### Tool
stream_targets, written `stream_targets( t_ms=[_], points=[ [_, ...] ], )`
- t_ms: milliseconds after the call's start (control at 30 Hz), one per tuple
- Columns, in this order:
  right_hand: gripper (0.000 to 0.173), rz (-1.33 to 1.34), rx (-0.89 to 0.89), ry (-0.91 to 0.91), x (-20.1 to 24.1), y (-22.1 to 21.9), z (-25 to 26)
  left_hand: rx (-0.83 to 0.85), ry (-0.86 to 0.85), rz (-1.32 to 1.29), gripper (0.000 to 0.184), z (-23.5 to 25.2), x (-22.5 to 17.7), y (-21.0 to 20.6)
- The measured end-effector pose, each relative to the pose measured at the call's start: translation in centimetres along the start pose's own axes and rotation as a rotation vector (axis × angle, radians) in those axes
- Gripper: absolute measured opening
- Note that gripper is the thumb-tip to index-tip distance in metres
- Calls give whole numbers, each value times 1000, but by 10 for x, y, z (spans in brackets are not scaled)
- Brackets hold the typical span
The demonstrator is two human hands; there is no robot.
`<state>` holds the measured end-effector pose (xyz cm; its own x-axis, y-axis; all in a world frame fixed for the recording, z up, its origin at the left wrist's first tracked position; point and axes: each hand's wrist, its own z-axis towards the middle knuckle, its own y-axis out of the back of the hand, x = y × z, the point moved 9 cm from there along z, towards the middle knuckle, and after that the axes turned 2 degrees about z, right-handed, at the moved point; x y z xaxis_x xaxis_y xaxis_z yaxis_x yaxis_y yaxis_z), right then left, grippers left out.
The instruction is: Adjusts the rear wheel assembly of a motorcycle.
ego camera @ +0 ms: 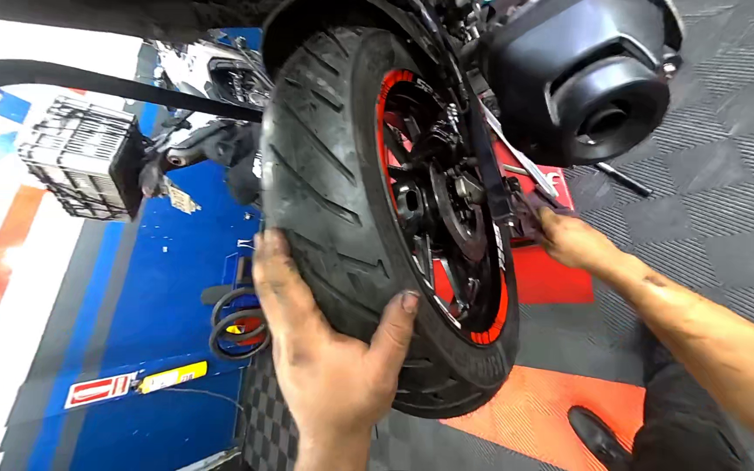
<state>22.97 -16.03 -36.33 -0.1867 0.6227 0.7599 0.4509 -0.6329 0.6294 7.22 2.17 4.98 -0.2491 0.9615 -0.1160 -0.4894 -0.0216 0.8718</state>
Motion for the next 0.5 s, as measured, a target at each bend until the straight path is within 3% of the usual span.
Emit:
stream_targets(
  t_ms=[67, 167, 267, 433, 500],
  points=[
    [25, 126, 71, -2, 11, 6, -17, -11, 7, 2, 124, 0, 2, 0],
    [23, 598, 233, -77, 38, 8, -59, -17, 16, 14, 124, 0, 4, 0],
    [16, 958, 238, -241, 54, 16, -81, -7, 48, 40, 124, -3, 6, -1],
    [27, 1811, 335, -340, 135, 46, -107, -10, 45, 59, 122, -1, 4, 0],
    [31, 1981, 311, -360, 150, 56, -119, 2, 38, 69, 120, -4, 3, 1]
  ],
)
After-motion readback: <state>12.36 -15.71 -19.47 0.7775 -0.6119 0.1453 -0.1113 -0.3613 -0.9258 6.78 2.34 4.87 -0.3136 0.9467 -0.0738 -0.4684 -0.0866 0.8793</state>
